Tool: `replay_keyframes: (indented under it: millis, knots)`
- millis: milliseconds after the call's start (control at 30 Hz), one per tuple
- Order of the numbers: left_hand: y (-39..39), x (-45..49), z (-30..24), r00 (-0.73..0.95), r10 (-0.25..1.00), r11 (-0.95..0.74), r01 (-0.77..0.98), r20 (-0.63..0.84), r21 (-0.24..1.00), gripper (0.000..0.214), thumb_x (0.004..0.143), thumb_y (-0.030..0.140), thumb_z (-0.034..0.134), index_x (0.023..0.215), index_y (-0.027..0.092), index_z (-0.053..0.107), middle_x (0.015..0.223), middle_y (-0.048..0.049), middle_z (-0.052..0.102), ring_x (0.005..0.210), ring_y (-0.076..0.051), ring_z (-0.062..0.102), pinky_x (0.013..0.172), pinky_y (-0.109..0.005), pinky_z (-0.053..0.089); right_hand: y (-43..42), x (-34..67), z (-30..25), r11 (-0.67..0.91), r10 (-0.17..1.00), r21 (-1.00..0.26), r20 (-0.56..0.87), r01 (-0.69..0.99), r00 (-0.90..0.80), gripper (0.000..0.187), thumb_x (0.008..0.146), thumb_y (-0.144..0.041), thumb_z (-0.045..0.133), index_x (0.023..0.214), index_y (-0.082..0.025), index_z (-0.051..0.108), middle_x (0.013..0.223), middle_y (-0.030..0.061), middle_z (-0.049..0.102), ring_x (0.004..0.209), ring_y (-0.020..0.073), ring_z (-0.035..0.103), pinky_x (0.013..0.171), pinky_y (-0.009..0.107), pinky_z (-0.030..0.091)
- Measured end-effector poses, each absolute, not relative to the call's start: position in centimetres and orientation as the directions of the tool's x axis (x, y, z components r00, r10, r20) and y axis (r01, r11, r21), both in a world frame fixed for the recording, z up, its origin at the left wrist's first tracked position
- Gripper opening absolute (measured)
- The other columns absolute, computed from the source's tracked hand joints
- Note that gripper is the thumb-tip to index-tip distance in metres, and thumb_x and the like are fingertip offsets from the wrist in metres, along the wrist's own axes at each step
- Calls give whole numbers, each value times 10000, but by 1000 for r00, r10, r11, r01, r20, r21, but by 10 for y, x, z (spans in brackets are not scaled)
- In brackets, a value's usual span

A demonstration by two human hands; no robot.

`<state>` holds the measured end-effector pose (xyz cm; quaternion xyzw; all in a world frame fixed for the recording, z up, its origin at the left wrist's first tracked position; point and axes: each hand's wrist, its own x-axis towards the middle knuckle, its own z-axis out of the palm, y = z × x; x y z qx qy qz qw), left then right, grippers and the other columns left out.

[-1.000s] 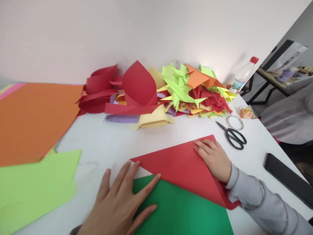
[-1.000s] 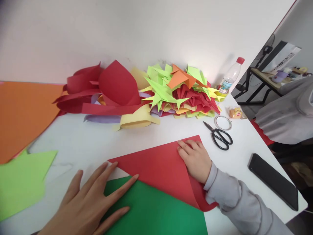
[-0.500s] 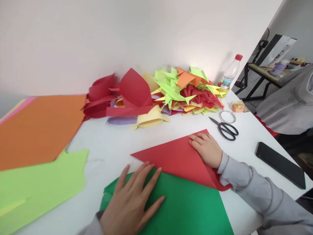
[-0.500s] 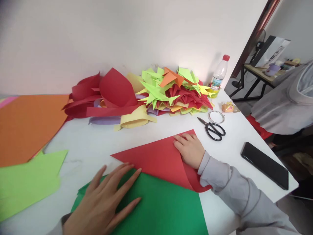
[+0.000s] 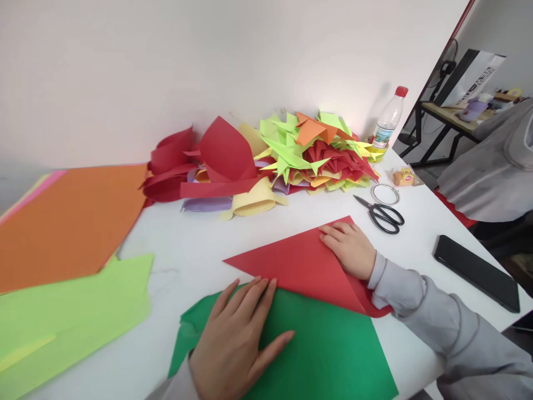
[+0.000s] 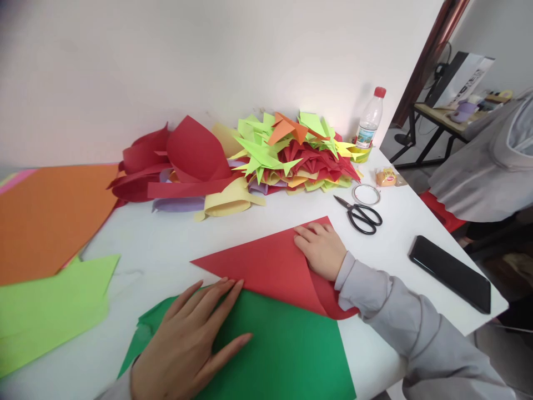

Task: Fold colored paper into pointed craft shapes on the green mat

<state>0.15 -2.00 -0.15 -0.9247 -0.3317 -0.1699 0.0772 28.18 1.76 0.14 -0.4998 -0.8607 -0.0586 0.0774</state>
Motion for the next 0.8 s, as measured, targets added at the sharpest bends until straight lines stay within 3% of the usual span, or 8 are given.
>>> replay_keyframes:
  millis: [233,567,800]
  knots:
    - [-32,6,0,738,598,-767,640,314,-46,702,838,603,446,1339,113,492,1284,-145,607,1185,-367,513,1082,-524,249,17,281,2,492,849,25,206,870,-486,265,913,-181,481,1151,-170,599,1356,56,542,1094,260,469,862,397,390]
    - [-35,4,1,775,575,-790,609,261,-70,592,854,514,461,1368,220,479,1343,-89,573,1247,-368,463,1084,-546,248,17,281,2,487,851,39,205,873,-484,261,916,-187,476,1146,-182,599,1365,50,533,1102,264,468,850,394,388]
    - [-34,8,-1,754,569,-798,602,328,2,674,829,538,476,1366,131,458,1299,-141,596,1272,-354,448,1114,-524,201,17,281,2,488,849,46,210,872,-486,261,910,-184,482,1141,-179,604,1357,51,542,1095,263,473,842,394,394]
